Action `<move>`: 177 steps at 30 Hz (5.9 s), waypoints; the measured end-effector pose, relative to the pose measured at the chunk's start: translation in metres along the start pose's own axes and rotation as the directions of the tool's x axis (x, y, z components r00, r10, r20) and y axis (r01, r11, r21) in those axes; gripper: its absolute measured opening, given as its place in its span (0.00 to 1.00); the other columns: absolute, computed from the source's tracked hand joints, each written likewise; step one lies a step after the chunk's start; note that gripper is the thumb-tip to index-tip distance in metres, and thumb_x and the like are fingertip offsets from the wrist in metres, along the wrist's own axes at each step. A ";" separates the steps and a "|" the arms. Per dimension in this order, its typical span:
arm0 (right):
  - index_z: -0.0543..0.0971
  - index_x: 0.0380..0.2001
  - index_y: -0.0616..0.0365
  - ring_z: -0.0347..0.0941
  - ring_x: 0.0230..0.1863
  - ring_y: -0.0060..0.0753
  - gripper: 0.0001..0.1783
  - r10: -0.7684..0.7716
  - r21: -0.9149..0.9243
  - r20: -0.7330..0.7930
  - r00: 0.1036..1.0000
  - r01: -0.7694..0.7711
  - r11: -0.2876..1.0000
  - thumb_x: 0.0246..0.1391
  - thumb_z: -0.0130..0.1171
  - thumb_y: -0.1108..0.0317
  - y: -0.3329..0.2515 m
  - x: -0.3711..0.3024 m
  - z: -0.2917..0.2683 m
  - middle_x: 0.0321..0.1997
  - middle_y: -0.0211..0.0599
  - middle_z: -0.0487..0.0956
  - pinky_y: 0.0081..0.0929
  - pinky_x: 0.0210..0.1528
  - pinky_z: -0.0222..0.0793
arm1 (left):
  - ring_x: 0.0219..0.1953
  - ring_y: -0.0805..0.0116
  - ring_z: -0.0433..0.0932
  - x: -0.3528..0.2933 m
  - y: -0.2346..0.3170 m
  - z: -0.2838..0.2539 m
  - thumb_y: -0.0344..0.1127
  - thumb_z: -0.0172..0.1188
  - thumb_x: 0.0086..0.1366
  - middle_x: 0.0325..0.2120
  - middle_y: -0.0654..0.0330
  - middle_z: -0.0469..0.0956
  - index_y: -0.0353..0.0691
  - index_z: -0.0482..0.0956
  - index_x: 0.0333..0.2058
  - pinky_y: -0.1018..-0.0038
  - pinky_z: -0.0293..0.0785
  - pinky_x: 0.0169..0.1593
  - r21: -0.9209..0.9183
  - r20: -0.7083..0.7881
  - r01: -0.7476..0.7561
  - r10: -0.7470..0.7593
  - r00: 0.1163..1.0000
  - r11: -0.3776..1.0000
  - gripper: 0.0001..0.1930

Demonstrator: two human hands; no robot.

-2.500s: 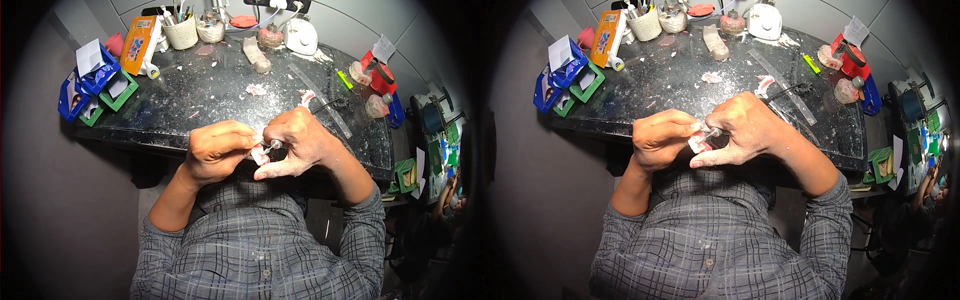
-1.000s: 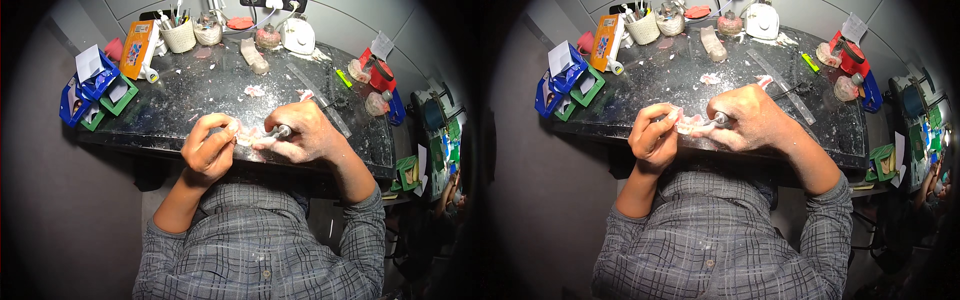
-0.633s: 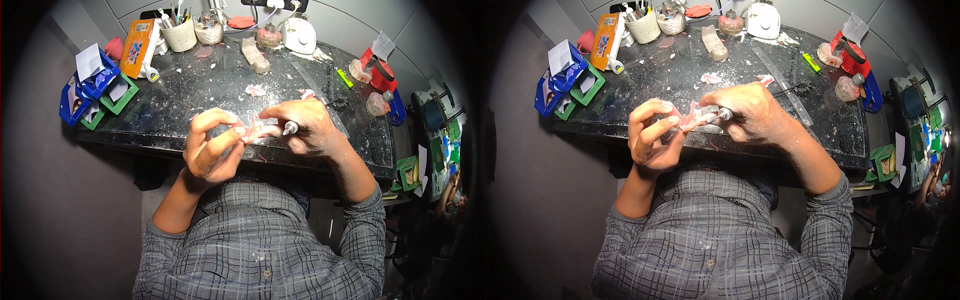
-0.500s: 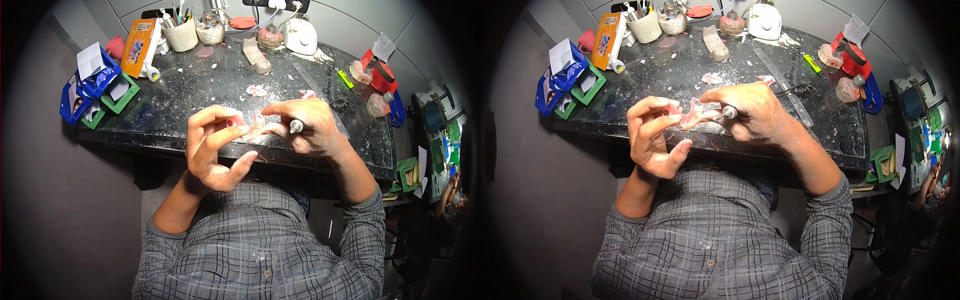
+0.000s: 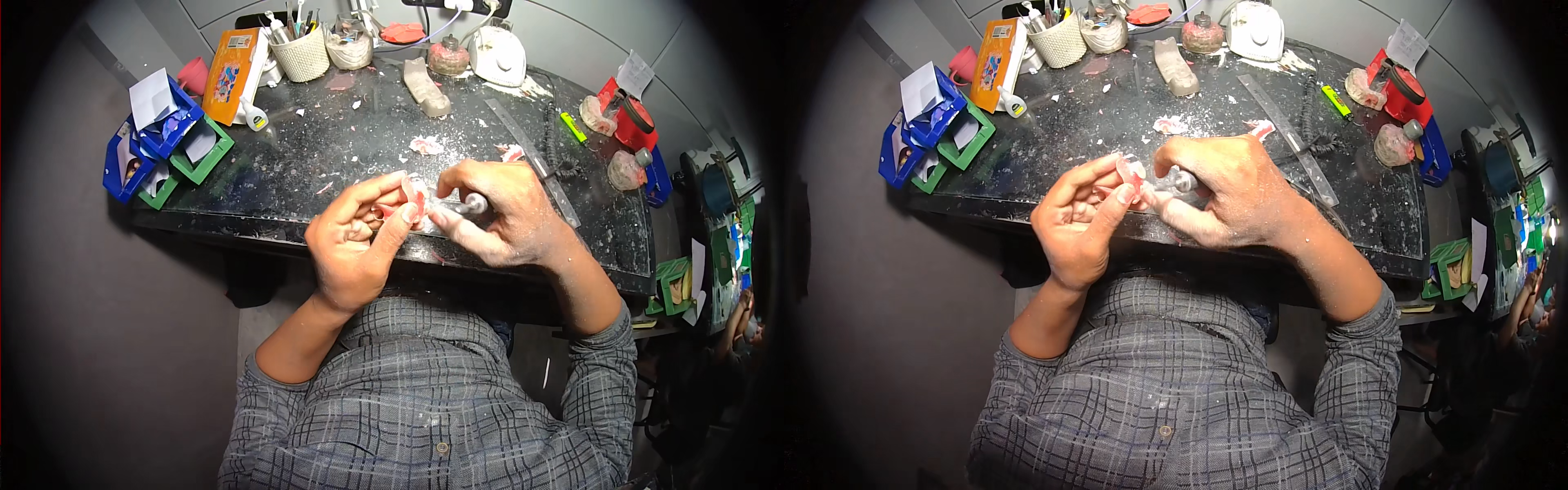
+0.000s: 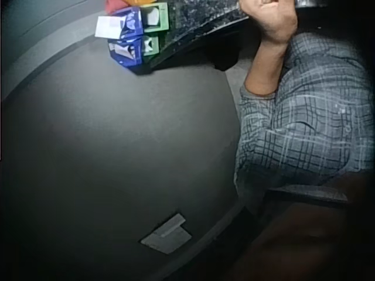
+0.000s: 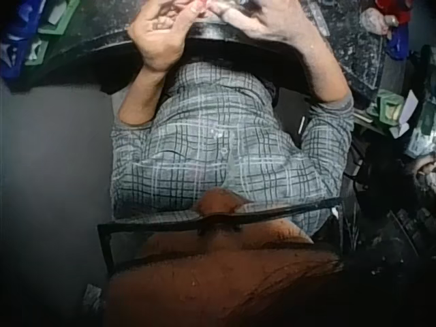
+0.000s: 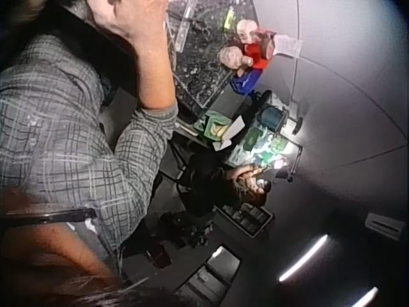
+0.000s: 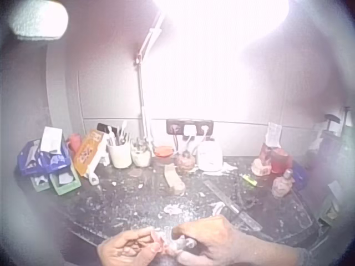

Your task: The person holds a dental prosthesis by hand and uses a metal tool to scrape the surface. They then use a pair of pliers to trim a wire on the prosthesis and use a powered rotary tool to grind the edges of the base.

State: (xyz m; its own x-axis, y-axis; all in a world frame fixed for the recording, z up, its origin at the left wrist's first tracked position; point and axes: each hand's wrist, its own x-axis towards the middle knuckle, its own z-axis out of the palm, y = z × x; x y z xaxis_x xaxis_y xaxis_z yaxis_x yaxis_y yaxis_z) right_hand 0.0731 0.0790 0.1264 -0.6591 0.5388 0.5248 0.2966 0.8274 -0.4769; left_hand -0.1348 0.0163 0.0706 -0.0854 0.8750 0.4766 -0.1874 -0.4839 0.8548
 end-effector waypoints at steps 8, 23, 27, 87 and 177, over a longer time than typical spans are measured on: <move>0.72 0.21 0.58 0.75 0.19 0.48 0.29 0.083 -0.115 -0.040 0.996 -0.087 0.990 0.53 0.74 0.46 -0.005 0.001 0.006 0.17 0.43 0.73 0.39 0.24 0.70 | 0.44 0.61 0.89 -0.005 -0.003 -0.003 0.16 0.67 0.63 0.41 0.44 0.87 0.23 0.82 0.50 0.71 0.83 0.51 0.330 0.075 -0.347 0.343 0.937 0.878 0.16; 0.74 0.23 0.59 0.76 0.21 0.50 0.24 0.075 -0.105 0.016 0.997 -0.073 0.992 0.56 0.69 0.50 -0.003 -0.001 0.007 0.19 0.45 0.74 0.42 0.26 0.70 | 0.44 0.59 0.88 -0.002 0.002 -0.004 0.13 0.68 0.61 0.42 0.41 0.86 0.21 0.82 0.48 0.69 0.84 0.51 0.414 0.172 -0.455 0.423 0.890 0.789 0.15; 0.74 0.22 0.59 0.76 0.21 0.50 0.24 0.094 -0.109 0.020 0.995 -0.091 0.990 0.56 0.69 0.50 -0.004 0.000 0.007 0.19 0.44 0.75 0.42 0.26 0.71 | 0.44 0.54 0.89 0.000 0.009 -0.002 0.15 0.68 0.60 0.41 0.43 0.87 0.27 0.83 0.46 0.67 0.85 0.49 0.480 0.193 -0.469 0.432 0.881 0.742 0.15; 0.78 0.25 0.61 0.81 0.24 0.52 0.33 0.083 -0.395 0.000 0.997 -0.076 0.915 0.56 0.65 0.36 0.000 -0.003 0.014 0.21 0.49 0.80 0.46 0.28 0.75 | 0.46 0.61 0.87 -0.001 -0.001 -0.005 0.17 0.66 0.65 0.44 0.42 0.86 0.22 0.78 0.55 0.71 0.83 0.53 0.114 0.042 -0.036 0.031 0.999 0.993 0.19; 0.82 0.31 0.56 0.80 0.26 0.55 0.33 0.149 -0.220 0.315 0.937 -0.081 0.972 0.59 0.59 0.32 -0.009 -0.003 0.011 0.22 0.47 0.81 0.49 0.31 0.75 | 0.28 0.70 0.74 0.008 -0.016 -0.021 0.22 0.51 0.62 0.28 0.55 0.73 0.32 0.73 0.32 0.76 0.74 0.32 -0.515 0.379 0.632 -0.507 0.774 0.579 0.03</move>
State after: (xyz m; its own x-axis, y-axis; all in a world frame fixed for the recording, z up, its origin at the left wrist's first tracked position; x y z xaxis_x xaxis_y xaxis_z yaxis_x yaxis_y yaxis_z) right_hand 0.0645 0.0679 0.1214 -0.7914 0.5782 0.1984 0.4934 0.7958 -0.3511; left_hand -0.1533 0.0311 0.0566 0.3997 0.9166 0.0128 -0.6664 0.2809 0.6907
